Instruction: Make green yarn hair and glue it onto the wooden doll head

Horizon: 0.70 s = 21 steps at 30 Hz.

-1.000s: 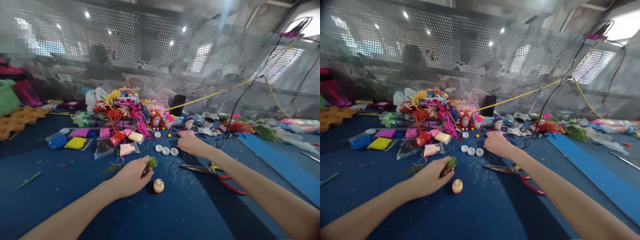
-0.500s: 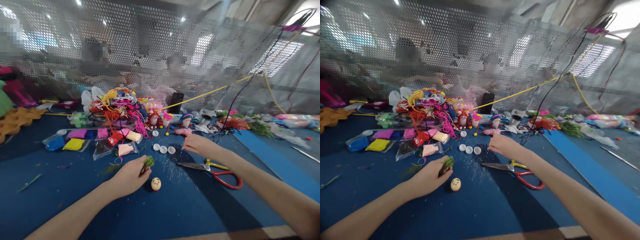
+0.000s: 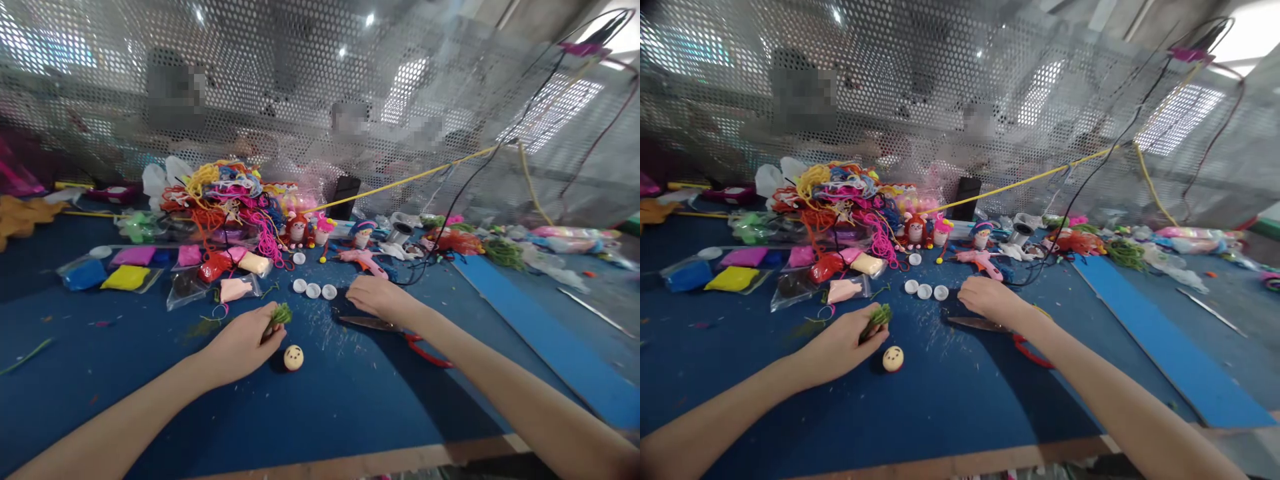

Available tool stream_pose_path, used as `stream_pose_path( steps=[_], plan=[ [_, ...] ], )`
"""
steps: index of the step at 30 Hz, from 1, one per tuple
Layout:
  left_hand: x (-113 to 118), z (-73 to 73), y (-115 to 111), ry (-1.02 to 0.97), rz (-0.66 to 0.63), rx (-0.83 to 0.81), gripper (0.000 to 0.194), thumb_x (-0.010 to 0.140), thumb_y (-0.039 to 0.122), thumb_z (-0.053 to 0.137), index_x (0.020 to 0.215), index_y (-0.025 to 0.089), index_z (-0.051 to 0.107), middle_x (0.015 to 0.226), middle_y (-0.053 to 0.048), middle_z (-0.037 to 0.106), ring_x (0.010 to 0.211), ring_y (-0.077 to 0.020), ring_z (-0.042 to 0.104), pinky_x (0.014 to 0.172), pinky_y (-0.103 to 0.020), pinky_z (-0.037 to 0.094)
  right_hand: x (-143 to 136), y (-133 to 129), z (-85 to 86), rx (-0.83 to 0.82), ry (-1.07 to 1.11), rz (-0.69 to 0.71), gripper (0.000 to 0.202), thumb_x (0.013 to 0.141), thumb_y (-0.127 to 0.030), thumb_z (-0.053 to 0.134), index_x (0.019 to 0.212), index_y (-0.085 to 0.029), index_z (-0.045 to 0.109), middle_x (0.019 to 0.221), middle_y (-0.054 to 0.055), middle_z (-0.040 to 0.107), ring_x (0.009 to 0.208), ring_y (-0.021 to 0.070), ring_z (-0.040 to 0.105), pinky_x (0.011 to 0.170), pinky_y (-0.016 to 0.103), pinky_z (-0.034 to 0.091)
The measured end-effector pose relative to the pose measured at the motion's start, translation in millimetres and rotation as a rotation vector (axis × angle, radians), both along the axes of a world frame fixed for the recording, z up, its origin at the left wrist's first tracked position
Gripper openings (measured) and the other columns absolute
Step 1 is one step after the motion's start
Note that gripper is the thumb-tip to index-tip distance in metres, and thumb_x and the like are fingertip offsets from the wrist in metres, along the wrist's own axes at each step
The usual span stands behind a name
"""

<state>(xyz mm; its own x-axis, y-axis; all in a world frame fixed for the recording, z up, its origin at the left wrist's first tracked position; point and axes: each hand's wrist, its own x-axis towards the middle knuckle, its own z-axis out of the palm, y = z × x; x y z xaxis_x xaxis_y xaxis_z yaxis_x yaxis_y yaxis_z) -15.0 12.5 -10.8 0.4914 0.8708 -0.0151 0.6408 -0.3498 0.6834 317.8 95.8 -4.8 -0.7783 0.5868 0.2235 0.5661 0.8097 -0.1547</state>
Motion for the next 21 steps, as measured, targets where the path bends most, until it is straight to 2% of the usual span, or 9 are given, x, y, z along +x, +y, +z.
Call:
stream_pose_path(
  steps=[3, 6, 8, 11, 14, 17, 21],
  plan=[
    [1, 0.6, 1, -0.014, 0.008, -0.011, 0.018, 0.096, 0.037, 0.042, 0.088, 0.022, 0.046, 0.076, 0.0, 0.055, 0.066, -0.0177, 0.055, 0.063, -0.032, 0.039, -2, 3, -1.6, 0.036, -0.013, -0.11, 0.019, 0.095, -0.022, 0.049, 0.088, -0.02, 0.067, 0.085, 0.007, 0.068, 0.082, 0.0207, 0.062, 0.077, 0.035, 0.05],
    [1, 0.1, 2, -0.03, 0.017, -0.029, 0.018, 0.096, 0.037, 0.043, 0.088, 0.022, 0.047, 0.076, 0.001, 0.055, 0.065, -0.017, 0.054, 0.063, -0.031, 0.039, 1, 7, 3.0, 0.099, 0.028, -0.277, 0.02, 0.097, -0.019, 0.043, 0.094, -0.018, 0.063, 0.089, 0.009, 0.067, 0.08, 0.0202, 0.061, 0.074, 0.034, 0.049],
    [1, -0.8, 3, -0.034, 0.013, -0.031, 0.018, 0.096, 0.037, 0.043, 0.088, 0.022, 0.047, 0.076, 0.001, 0.054, 0.066, -0.0169, 0.054, 0.063, -0.031, 0.039, 6, 8, 7.0, 0.128, 0.029, -0.329, 0.02, 0.097, -0.019, 0.044, 0.093, -0.017, 0.063, 0.089, 0.01, 0.067, 0.082, 0.0218, 0.061, 0.077, 0.036, 0.049],
    [1, -2.2, 4, -0.032, 0.007, -0.039, 0.017, 0.096, 0.037, 0.043, 0.087, 0.022, 0.047, 0.076, 0.001, 0.055, 0.066, -0.0171, 0.054, 0.063, -0.032, 0.038, 10, 5, 7.6, 0.125, -0.027, -0.289, 0.018, 0.096, -0.02, 0.051, 0.089, -0.018, 0.067, 0.09, 0.009, 0.069, 0.091, 0.0248, 0.062, 0.087, 0.041, 0.047],
    [1, -3.1, 3, -0.022, 0.008, -0.047, 0.018, 0.096, 0.037, 0.043, 0.087, 0.022, 0.046, 0.076, 0.001, 0.056, 0.066, -0.0176, 0.055, 0.063, -0.032, 0.038, 11, 2, 1.7, 0.102, -0.07, -0.205, 0.021, 0.098, -0.024, 0.052, 0.095, -0.02, 0.072, 0.095, 0.007, 0.072, 0.099, 0.0243, 0.062, 0.095, 0.042, 0.046],
    [0, -4.8, 2, -0.02, 0.001, -0.039, 0.017, 0.096, 0.037, 0.043, 0.087, 0.022, 0.046, 0.079, 0.0, 0.057, 0.068, -0.018, 0.056, 0.064, -0.032, 0.039, 9, 4, -2.8, 0.043, -0.032, -0.16, 0.024, 0.099, -0.027, 0.051, 0.101, -0.02, 0.074, 0.096, 0.007, 0.074, 0.098, 0.0232, 0.061, 0.096, 0.042, 0.046],
    [-1, -7.8, 2, -0.014, -0.001, -0.027, 0.018, 0.095, 0.038, 0.045, 0.087, 0.023, 0.045, 0.079, 0.0, 0.058, 0.069, -0.0185, 0.057, 0.064, -0.032, 0.039, 5, 9, -1.4, -0.02, 0.017, -0.182, 0.021, 0.098, -0.029, 0.055, 0.092, -0.02, 0.072, 0.091, 0.006, 0.073, 0.091, 0.0201, 0.062, 0.09, 0.038, 0.049]
  ],
)
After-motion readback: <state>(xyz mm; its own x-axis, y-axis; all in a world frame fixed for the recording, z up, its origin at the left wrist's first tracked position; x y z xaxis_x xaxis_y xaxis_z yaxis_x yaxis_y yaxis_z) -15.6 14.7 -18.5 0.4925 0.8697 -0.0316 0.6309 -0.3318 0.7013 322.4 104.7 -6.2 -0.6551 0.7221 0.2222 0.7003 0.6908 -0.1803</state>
